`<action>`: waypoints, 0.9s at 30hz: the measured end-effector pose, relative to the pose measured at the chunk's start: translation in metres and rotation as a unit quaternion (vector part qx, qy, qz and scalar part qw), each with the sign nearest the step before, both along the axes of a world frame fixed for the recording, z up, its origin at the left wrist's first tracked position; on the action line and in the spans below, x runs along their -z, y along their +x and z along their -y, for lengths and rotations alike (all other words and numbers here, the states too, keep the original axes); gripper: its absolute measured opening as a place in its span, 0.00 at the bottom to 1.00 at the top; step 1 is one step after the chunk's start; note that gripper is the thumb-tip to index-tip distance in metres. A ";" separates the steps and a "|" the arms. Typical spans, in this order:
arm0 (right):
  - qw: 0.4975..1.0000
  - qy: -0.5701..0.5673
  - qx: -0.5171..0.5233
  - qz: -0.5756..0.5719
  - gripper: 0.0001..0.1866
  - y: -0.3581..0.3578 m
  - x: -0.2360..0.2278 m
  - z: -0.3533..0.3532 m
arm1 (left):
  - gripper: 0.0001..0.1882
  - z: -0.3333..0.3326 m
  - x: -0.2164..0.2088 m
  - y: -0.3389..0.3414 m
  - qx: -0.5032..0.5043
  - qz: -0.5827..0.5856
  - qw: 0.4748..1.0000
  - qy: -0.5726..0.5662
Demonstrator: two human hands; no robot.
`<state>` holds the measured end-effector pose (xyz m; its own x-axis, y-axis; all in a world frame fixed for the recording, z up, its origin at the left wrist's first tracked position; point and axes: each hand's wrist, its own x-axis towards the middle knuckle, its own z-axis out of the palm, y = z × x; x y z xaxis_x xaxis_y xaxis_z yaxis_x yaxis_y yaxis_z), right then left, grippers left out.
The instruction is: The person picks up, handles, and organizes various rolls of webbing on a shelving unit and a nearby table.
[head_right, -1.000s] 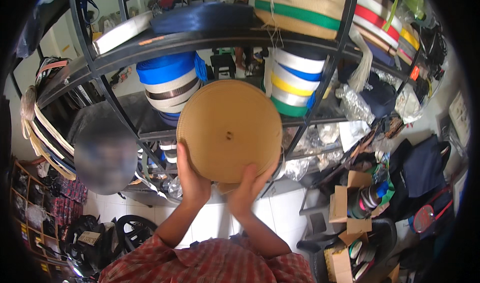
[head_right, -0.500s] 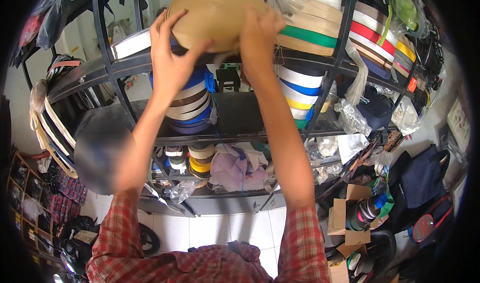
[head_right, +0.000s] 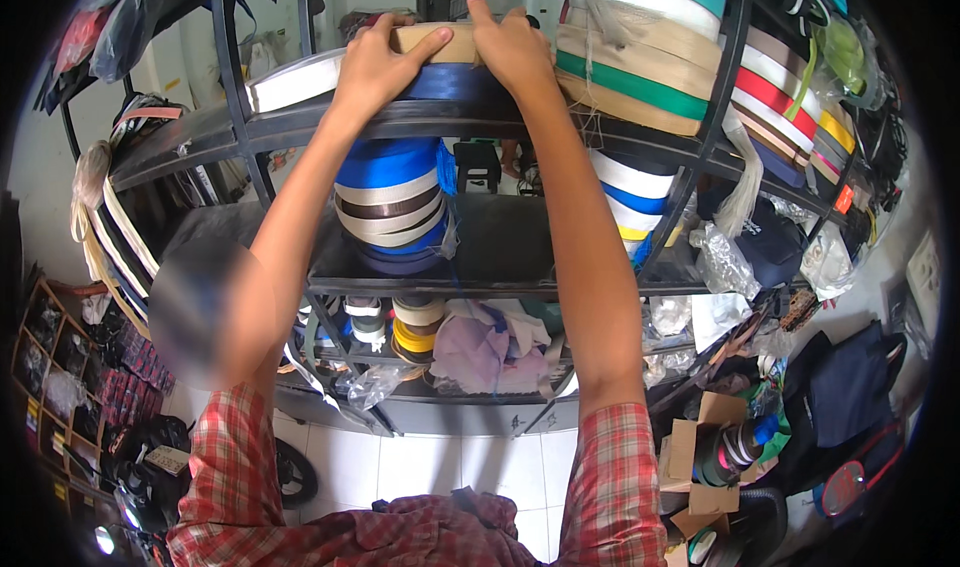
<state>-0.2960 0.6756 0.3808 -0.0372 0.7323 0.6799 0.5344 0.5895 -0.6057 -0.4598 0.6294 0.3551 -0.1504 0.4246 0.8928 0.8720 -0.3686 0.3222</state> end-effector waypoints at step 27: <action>0.961 0.257 0.083 -0.065 0.28 0.007 0.047 0.026 | 0.31 0.042 -0.035 -0.085 -0.192 -0.528 0.824 -0.080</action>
